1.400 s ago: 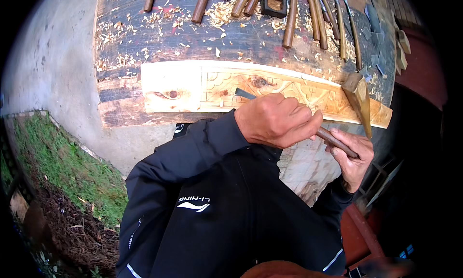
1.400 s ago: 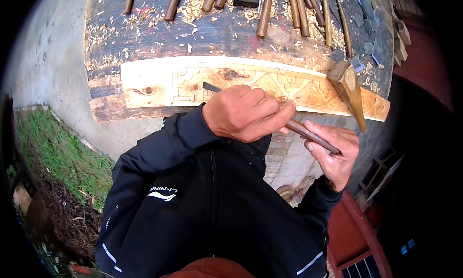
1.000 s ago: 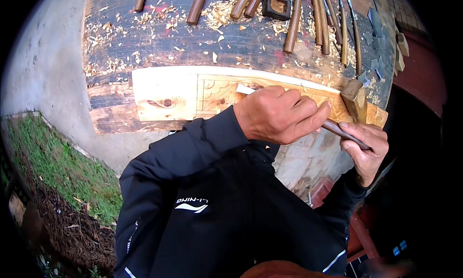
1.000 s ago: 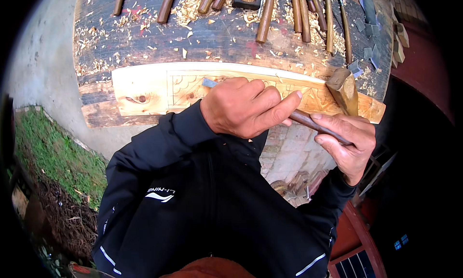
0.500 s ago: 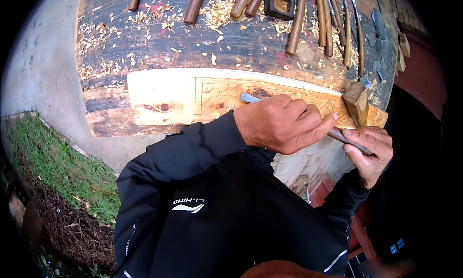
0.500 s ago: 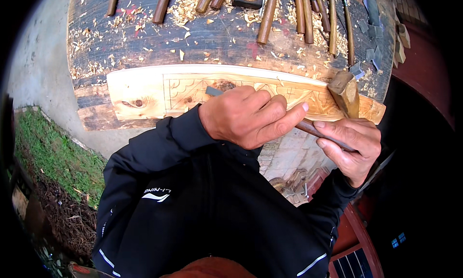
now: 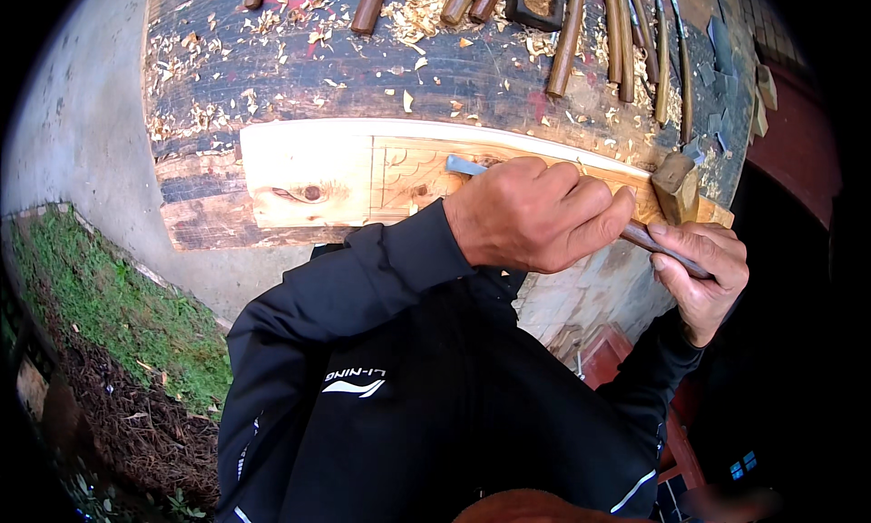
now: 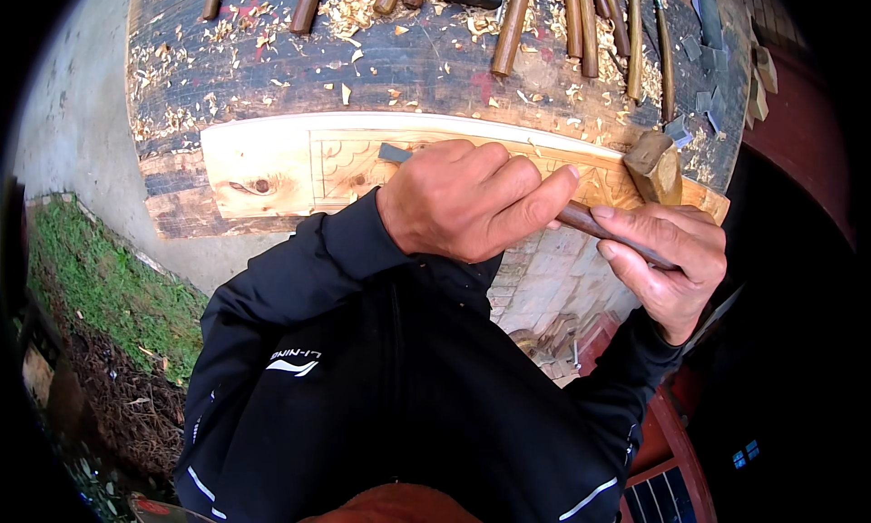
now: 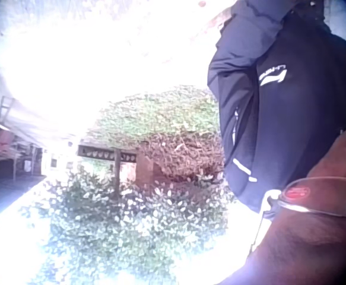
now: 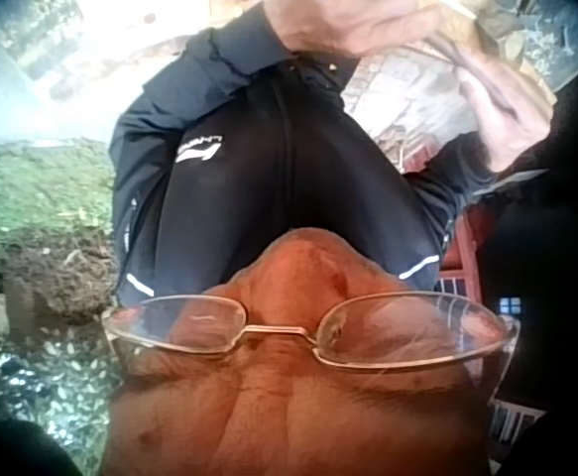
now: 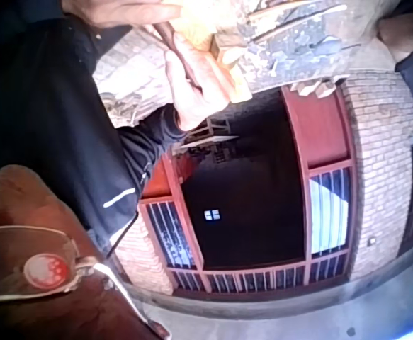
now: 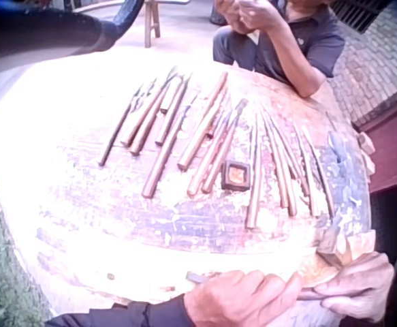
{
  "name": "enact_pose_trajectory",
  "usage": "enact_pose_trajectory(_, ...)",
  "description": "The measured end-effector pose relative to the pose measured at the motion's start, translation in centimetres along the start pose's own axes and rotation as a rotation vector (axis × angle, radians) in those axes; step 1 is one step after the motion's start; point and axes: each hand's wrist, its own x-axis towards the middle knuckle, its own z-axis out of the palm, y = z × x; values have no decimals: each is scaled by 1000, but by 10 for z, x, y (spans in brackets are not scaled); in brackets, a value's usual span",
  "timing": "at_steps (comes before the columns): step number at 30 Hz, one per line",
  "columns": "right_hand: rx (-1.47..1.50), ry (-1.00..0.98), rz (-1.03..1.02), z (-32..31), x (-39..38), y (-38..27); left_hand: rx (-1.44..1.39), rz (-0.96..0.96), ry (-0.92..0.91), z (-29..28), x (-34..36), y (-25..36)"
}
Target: The person carves a decorative pattern into a rectangular wooden plank using a chisel and a wooden mallet. They hold the plank on a workbench, strike the chisel to remove wood shavings, and periodically reposition the plank to continue the carving along its length.
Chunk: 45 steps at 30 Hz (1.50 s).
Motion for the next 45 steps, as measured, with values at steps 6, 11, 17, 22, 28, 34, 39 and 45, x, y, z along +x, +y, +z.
enact_pose_trajectory(6, -8, -6, 8, 0, 3, 0, -33, -25, -22, 0, 1, 0)
enact_pose_trajectory(11, -19, -19, 24, -2, 8, -1, -45, -48, -23, 1, 1, -1)
enact_pose_trajectory(17, -25, -47, 32, -7, 15, -1, -152, -122, -10, -2, 6, -2)
enact_pose_trajectory(22, 13, -47, 45, -7, 19, 4, -141, -156, -9, -2, 7, -2)
enact_pose_trajectory(28, 43, -73, 23, -8, 26, 6, -112, -174, -9, -3, 8, -3)
enact_pose_trajectory(34, 12, -93, -63, -9, 35, 4, -111, -206, 36, -2, 8, -1)
enact_pose_trajectory(39, 1, -94, -77, -7, 37, 1, -119, -217, 55, -4, 6, -1)
enact_pose_trajectory(45, -14, -64, -153, -2, 33, -8, -69, -153, 72, -10, 5, -1)
